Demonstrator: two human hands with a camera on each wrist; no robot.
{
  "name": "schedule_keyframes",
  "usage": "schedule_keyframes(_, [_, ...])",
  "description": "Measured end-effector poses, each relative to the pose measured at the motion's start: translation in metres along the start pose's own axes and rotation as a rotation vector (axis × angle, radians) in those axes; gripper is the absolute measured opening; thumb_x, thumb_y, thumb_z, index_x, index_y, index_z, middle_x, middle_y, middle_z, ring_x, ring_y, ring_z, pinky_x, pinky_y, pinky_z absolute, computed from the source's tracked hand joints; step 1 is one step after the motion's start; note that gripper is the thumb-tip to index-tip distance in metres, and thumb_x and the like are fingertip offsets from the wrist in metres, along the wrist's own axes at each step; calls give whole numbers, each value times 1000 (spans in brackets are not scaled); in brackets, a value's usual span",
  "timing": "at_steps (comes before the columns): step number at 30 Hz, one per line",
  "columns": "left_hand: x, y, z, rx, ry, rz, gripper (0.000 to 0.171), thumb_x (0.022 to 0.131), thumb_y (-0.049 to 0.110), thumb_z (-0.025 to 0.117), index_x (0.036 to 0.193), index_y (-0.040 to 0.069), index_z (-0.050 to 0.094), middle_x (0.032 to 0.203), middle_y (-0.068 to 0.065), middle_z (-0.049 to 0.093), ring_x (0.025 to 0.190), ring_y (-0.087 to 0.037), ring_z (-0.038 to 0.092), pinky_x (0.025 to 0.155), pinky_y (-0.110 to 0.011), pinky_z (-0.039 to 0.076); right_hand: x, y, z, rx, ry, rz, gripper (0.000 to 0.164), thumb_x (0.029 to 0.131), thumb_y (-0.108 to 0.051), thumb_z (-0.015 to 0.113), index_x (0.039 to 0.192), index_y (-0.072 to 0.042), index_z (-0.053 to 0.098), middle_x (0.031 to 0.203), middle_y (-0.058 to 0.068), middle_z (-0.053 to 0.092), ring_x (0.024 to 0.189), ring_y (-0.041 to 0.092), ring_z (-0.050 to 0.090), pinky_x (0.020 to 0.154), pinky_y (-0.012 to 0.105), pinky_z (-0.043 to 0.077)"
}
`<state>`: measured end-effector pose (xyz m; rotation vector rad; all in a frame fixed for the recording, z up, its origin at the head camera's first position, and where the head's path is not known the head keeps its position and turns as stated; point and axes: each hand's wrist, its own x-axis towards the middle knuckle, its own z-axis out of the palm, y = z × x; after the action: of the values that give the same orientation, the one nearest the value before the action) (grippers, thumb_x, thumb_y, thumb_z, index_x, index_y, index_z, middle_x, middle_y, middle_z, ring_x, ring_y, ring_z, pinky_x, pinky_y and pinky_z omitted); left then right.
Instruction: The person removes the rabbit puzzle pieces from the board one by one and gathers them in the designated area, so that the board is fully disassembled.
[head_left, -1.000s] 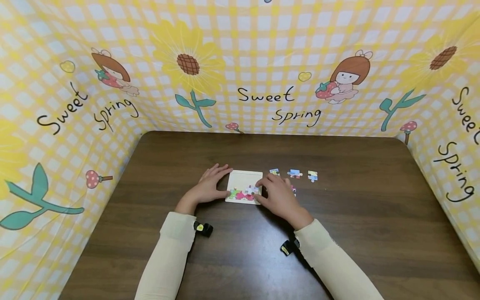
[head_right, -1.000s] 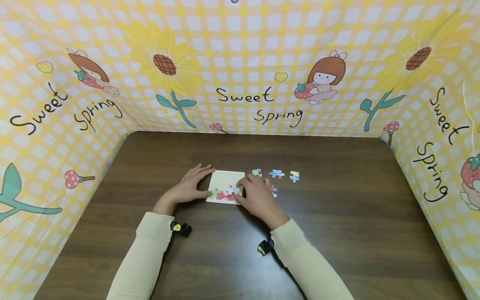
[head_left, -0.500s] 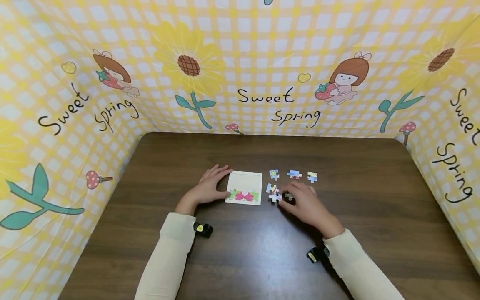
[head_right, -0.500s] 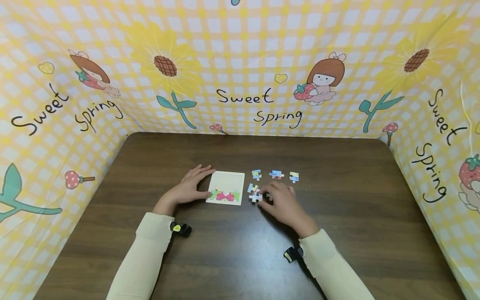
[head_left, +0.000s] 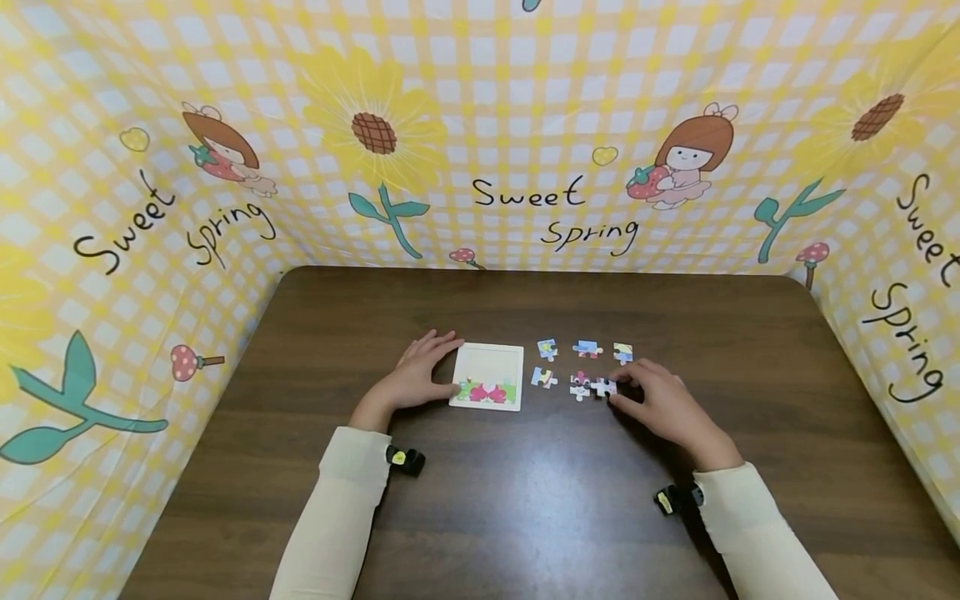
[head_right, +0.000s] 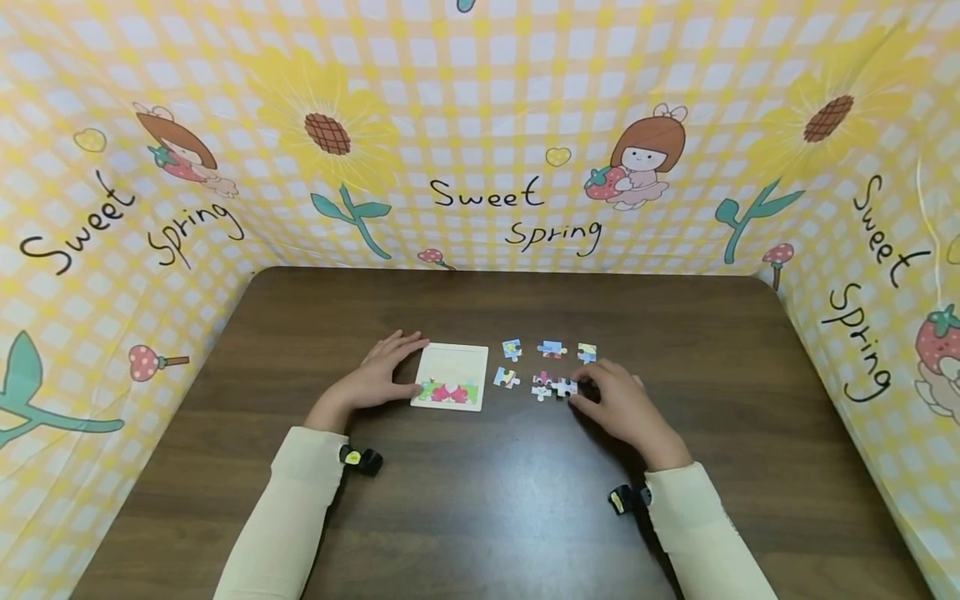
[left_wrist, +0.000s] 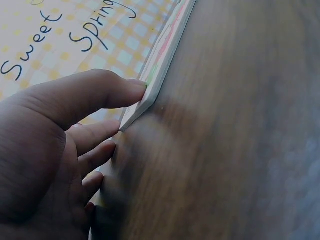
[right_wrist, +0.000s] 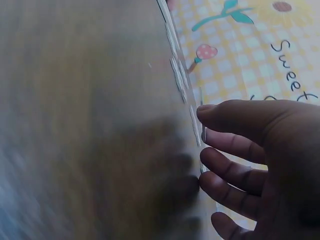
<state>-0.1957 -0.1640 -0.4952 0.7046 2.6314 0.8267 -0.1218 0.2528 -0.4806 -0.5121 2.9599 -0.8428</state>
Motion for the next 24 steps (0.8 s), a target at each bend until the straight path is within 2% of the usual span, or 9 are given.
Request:
schedule_keyframes(6, [0,0,-1,-7,-5,-1,80,86,36,71,154,20,32,161,-1,21,148,-28,2,116,-51,-1,-1,7,-7,16,-40,-1,28,89,-21,72,112,-7,66,110,9,60,101,29,57,88,49,47])
schedule_keyframes(24, [-1,3,-1,-10,0,-1,80,86,36,71,153,19,33,161,-1,22,148,-28,3,116,-51,-1,-2,12,-7,-8,-17,8,27,86,-19,74,109,-7,66,106,10,59,99,29,53,88,49,44])
